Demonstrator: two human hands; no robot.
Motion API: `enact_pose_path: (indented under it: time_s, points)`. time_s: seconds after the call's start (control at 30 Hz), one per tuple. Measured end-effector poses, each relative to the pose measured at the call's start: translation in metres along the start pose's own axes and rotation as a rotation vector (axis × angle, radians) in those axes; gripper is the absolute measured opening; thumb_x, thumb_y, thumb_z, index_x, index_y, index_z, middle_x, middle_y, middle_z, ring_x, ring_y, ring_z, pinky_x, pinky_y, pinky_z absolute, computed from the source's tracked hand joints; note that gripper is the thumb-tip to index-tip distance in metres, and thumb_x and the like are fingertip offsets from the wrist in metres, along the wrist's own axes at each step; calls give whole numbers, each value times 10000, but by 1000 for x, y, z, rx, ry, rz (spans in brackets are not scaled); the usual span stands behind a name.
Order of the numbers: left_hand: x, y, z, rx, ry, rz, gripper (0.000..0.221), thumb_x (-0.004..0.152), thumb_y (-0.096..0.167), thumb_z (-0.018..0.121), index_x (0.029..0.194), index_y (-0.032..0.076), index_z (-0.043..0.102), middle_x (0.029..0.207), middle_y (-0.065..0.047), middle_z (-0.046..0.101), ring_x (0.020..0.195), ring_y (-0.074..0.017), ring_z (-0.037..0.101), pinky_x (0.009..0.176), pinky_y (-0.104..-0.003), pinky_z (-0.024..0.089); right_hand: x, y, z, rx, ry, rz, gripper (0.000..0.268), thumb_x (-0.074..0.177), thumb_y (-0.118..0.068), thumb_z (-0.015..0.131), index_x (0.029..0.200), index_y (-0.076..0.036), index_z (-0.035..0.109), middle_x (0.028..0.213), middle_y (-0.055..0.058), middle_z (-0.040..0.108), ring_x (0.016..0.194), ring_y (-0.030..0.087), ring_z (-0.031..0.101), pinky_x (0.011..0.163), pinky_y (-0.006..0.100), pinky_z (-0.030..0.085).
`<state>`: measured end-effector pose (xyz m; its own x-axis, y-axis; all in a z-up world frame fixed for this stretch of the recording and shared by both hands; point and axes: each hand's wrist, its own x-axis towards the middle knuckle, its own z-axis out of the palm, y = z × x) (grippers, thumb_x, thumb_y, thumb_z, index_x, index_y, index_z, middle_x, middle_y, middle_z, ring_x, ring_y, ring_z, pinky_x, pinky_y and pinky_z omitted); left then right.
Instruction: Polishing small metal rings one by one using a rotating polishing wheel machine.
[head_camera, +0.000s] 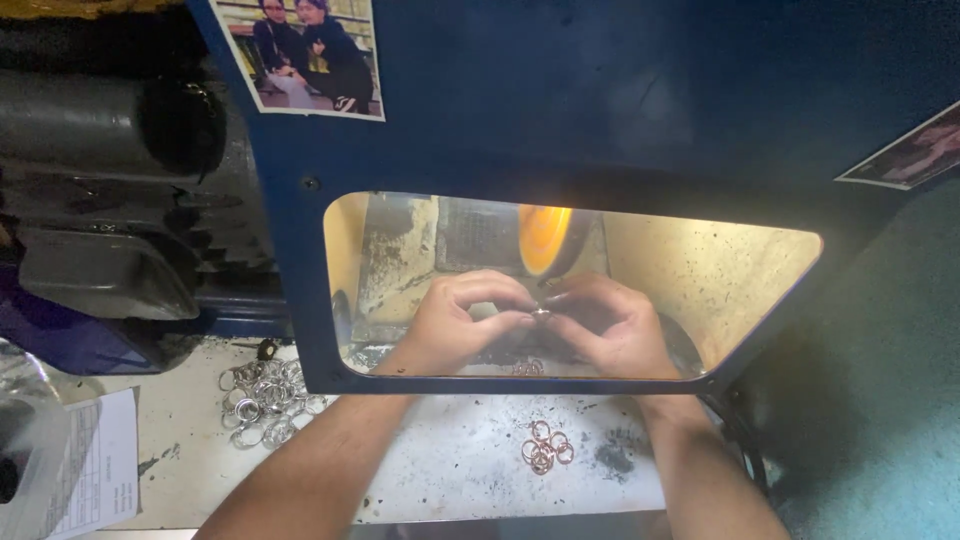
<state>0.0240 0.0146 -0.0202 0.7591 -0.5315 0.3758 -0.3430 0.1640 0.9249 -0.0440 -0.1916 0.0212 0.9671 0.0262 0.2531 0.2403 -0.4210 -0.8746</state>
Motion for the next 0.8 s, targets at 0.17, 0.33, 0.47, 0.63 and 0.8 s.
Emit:
enact_pose_path:
  time_s: [0.17, 0.33, 0.47, 0.63, 0.8]
  points:
    - [-1, 0, -1, 2, 2, -6, 152, 853, 65, 812, 984, 143, 808, 958, -43, 813, 930, -193, 760, 855, -353, 584, 1, 2, -1, -24, -10, -19, 140, 815, -51, 823, 943, -52, 767, 916, 118, 799, 885, 227, 793, 788, 410, 643]
    - [-3, 5, 0, -41, 10, -44, 187, 845, 25, 795, 996, 137, 805, 973, -48, 812, 945, -200, 753, 868, -368, 583, 0, 2, -3, 1, -28, -66, 119, 831, -34, 805, 946, -44, 773, 898, 119, 793, 869, 209, 785, 770, 396, 648]
    - [0, 2, -2, -50, 25, -35, 183, 848, 8, 785, 981, 132, 805, 969, -50, 808, 939, -191, 748, 864, -374, 585, 0, 3, -3, 12, -26, -79, 127, 822, -19, 809, 942, -45, 777, 884, 119, 790, 848, 205, 785, 751, 396, 650]
    - [0, 0, -1, -43, 25, -23, 188, 840, 2, 787, 979, 128, 804, 965, -48, 807, 935, -193, 754, 864, -370, 590, 0, 4, -5, -15, -27, -90, 123, 812, -22, 821, 926, -46, 781, 867, 113, 790, 837, 200, 786, 734, 381, 649]
    - [0, -1, 0, 2, 22, -28, 154, 856, 68, 806, 993, 138, 800, 963, -40, 804, 928, -195, 755, 868, -372, 577, -1, 8, -7, -15, -52, -39, 105, 824, -50, 809, 926, -42, 785, 856, 117, 799, 833, 214, 789, 733, 398, 654]
